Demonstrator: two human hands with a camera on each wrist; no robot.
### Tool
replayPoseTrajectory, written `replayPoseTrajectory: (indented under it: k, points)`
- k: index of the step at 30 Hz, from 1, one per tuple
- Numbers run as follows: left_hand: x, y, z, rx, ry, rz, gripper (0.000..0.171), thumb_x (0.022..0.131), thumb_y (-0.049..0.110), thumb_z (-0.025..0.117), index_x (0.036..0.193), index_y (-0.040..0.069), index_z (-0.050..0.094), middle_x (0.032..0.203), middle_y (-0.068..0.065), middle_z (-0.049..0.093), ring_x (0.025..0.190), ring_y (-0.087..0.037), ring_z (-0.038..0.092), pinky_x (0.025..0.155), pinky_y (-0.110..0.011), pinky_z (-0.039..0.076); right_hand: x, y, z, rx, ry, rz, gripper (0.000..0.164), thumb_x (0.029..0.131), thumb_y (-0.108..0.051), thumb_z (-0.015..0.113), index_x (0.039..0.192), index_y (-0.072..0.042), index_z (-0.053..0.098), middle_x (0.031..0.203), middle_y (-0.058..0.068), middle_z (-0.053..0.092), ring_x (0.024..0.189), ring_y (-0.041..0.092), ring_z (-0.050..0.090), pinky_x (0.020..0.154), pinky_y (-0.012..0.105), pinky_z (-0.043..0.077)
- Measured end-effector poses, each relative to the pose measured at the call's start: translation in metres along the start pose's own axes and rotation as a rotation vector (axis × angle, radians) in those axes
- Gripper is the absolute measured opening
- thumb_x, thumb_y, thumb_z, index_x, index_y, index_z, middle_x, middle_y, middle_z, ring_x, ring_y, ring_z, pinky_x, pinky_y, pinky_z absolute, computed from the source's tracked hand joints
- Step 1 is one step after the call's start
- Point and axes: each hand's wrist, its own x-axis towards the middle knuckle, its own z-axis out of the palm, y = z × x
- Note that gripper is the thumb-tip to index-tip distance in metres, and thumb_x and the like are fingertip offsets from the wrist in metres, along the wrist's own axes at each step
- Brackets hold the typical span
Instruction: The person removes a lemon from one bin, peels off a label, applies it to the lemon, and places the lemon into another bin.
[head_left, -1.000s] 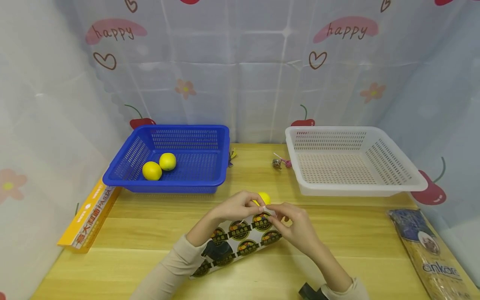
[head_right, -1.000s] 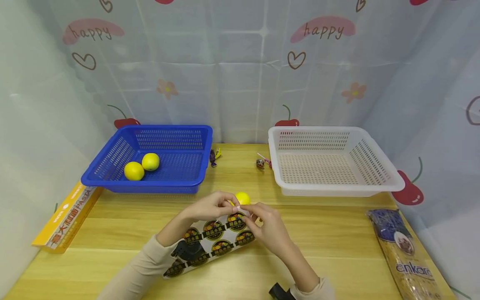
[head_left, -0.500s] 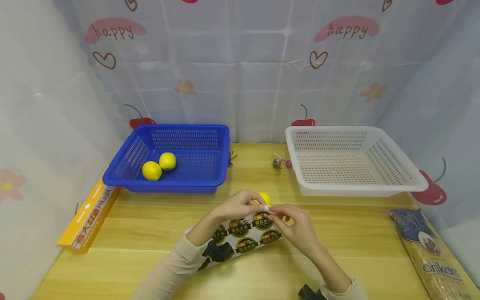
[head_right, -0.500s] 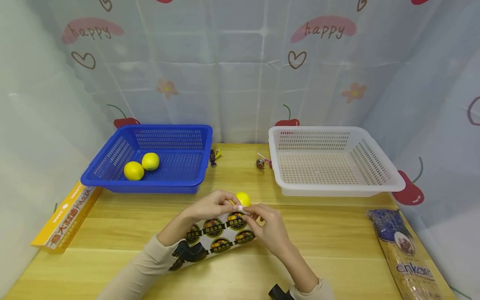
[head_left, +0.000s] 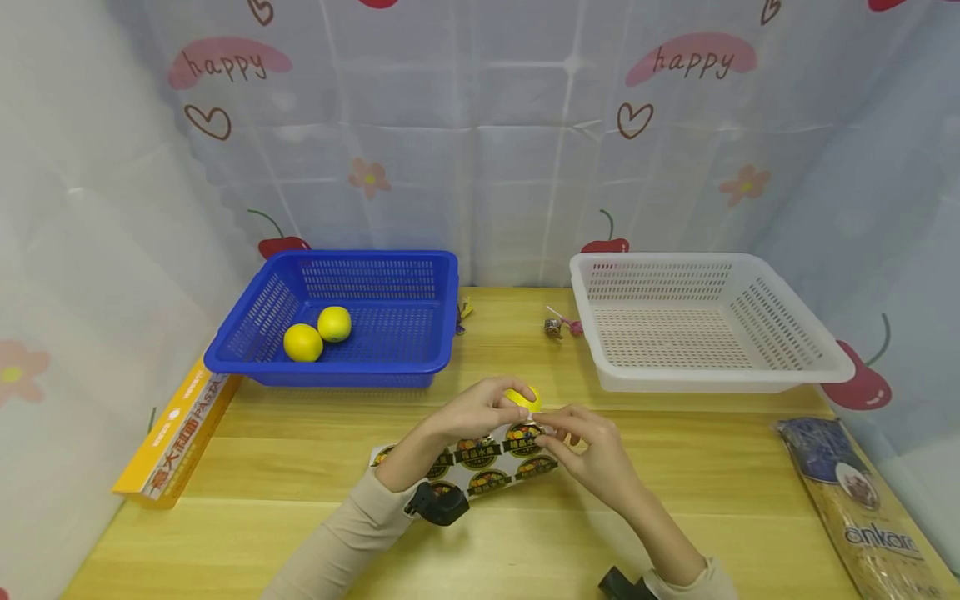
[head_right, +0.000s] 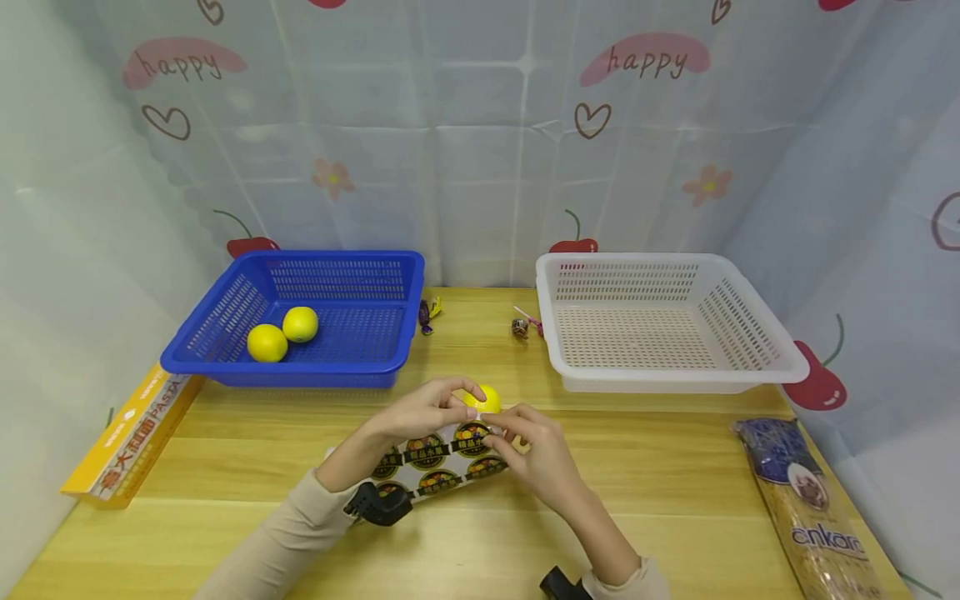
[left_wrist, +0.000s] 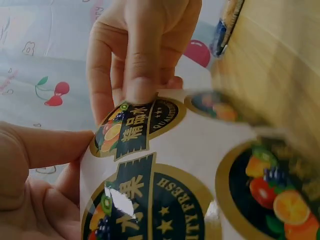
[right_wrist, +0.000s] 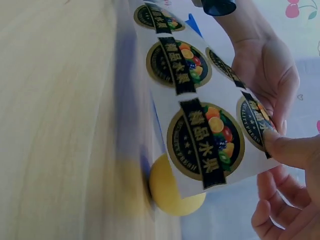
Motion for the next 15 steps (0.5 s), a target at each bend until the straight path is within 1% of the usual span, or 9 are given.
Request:
replayPoseTrajectory:
  k: [3,5,8,11,15]
  points:
    - [-0.0005,0.0004,-0.0002,-0.067,-0.020,0.009,0.033,0.095,0.004,0.048,0.126,-0.004,0.041,0.055,0.000,0.046,0.037,-0.005,0.025,0.037,-0.018,0.023,-0.0026,0.0007,-0.0008,-0.012,-0.022,0.007,0.033,0.067,0.006,0.078,0.098,-0.003,0.071,0.088,0.003,0.063,0.069,0.009,0.053,0.056,0.020,0.045]
    - [-0.0011,0.0019,0.0000,-0.091,-0.031,0.017,0.035,0.094,0.002,0.047,0.128,-0.004,0.037,0.054,0.000,0.043,0.037,-0.005,0.025,0.037,-0.018,0.022,-0.0039,0.0003,-0.0003,-0.012,-0.008,0.016,0.032,0.066,0.006,0.079,0.096,-0.003,0.071,0.092,0.004,0.061,0.073,0.012,0.053,0.057,0.022,0.046]
    - [-0.0006,0.0039,0.0018,-0.079,-0.041,0.033,0.037,0.095,0.001,0.046,0.129,-0.006,0.034,0.053,0.003,0.040,0.038,-0.005,0.024,0.038,-0.018,0.022,-0.0045,-0.0012,0.0011,0.006,0.039,0.041,0.028,0.066,0.007,0.079,0.091,-0.004,0.072,0.093,0.006,0.061,0.076,0.015,0.053,0.058,0.024,0.045]
    - [0.0005,0.0048,0.0048,-0.068,-0.048,0.040,0.036,0.094,0.001,0.046,0.127,-0.007,0.034,0.053,0.003,0.040,0.039,-0.005,0.024,0.039,-0.018,0.022,-0.0035,-0.0026,0.0030,0.028,0.080,0.059,0.025,0.065,0.009,0.079,0.085,-0.005,0.072,0.090,0.007,0.062,0.076,0.017,0.054,0.059,0.025,0.045]
    - [0.0018,0.0029,0.0074,-0.047,-0.038,0.034,0.031,0.093,-0.001,0.046,0.123,-0.006,0.038,0.051,0.003,0.038,0.038,-0.005,0.024,0.038,-0.018,0.022,-0.0036,-0.0038,0.0037,0.026,0.081,0.081,0.023,0.066,0.008,0.079,0.080,-0.008,0.071,0.085,0.003,0.062,0.075,0.016,0.056,0.061,0.027,0.046]
